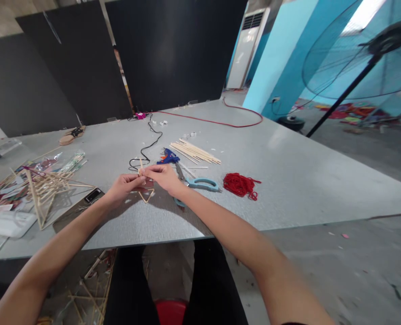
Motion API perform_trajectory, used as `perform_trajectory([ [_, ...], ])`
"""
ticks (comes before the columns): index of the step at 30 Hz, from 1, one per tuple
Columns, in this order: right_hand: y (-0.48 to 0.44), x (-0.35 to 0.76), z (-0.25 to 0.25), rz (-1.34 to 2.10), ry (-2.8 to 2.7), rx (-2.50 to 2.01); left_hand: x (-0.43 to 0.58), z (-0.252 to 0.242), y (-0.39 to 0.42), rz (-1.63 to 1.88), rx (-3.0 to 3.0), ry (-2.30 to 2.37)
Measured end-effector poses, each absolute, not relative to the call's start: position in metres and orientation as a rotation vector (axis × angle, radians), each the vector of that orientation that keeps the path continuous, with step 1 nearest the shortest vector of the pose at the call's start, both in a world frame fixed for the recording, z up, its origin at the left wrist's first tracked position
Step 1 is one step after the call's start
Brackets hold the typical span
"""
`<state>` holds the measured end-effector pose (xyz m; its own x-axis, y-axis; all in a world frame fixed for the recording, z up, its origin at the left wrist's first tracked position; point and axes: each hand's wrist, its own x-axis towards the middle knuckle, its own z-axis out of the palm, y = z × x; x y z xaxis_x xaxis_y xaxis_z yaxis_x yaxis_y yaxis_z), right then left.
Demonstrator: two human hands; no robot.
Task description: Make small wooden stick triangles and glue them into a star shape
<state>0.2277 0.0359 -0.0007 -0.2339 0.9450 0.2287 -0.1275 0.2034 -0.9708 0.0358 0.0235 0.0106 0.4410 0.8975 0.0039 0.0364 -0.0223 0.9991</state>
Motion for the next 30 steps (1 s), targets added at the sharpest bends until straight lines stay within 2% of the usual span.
perform_trajectory([
  [17,0.034,0.233,0.008,1.359,-1.452,-0.834,0.033,0.019,0.02,0.808,1.554,0.913],
  [23,0.033,0.235,0.012,1.461,-1.335,-0.889,0.032,0.019,0.015,0.96,1.8,0.92],
  [30,0.036,0.232,0.007,1.415,-1.375,-0.912,0.029,0.015,0.014,1.047,1.832,0.974],
])
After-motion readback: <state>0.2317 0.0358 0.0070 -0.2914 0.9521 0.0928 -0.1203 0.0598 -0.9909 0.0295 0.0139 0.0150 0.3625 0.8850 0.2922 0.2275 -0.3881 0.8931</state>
